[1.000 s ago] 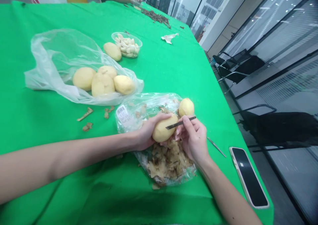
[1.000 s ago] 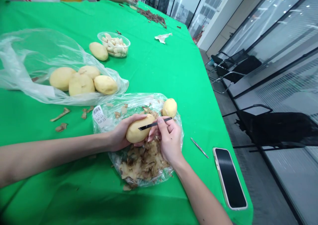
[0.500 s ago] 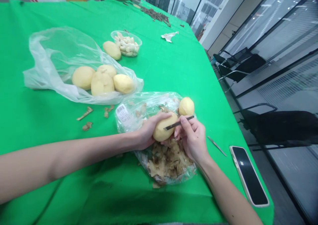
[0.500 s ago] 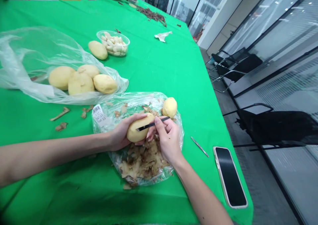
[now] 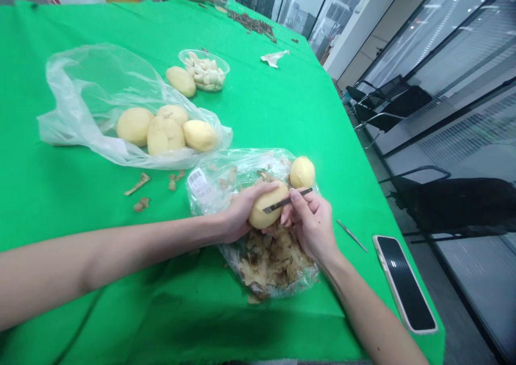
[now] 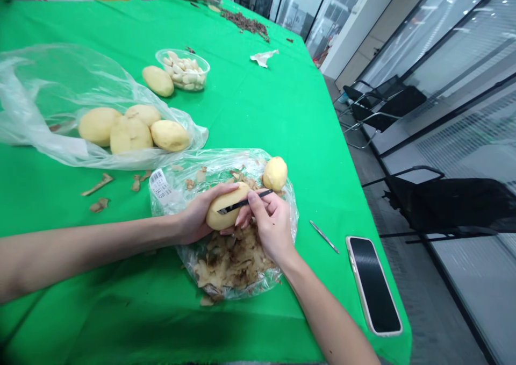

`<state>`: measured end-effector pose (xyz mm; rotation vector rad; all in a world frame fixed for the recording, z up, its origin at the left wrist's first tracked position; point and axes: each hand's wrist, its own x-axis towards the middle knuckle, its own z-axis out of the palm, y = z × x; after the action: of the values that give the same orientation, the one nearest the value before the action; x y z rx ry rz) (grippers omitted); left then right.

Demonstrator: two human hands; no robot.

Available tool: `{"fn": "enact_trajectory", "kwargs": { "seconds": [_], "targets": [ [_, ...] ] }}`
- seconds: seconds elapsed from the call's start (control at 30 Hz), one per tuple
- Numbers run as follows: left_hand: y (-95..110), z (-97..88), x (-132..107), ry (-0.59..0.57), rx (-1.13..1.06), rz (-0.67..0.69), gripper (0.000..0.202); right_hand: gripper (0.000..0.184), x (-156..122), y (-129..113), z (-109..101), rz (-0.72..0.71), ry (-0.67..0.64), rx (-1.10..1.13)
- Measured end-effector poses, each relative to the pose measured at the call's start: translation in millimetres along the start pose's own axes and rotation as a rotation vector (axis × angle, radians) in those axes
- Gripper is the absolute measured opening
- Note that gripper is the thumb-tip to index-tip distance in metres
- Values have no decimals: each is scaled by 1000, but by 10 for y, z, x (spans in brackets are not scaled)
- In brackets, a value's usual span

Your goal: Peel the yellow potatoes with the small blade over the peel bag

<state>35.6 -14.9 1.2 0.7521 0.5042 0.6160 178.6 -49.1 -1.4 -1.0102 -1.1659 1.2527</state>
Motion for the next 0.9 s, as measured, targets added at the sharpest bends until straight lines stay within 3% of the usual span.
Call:
{"fn": "enact_trajectory", "kwargs": {
  "seconds": [0.27, 0.67, 0.9],
  "targets": [
    [-2, -32, 2, -6, -47, -1, 40, 27, 8, -7, 33, 11, 87, 9],
    [-13, -42, 19, -64, -12, 42, 51, 31, -31, -86, 54, -130, -4, -215],
    [-15, -46, 20, -20, -73, 6, 41, 25, -5, 14, 2, -56, 55, -45]
  ]
}}
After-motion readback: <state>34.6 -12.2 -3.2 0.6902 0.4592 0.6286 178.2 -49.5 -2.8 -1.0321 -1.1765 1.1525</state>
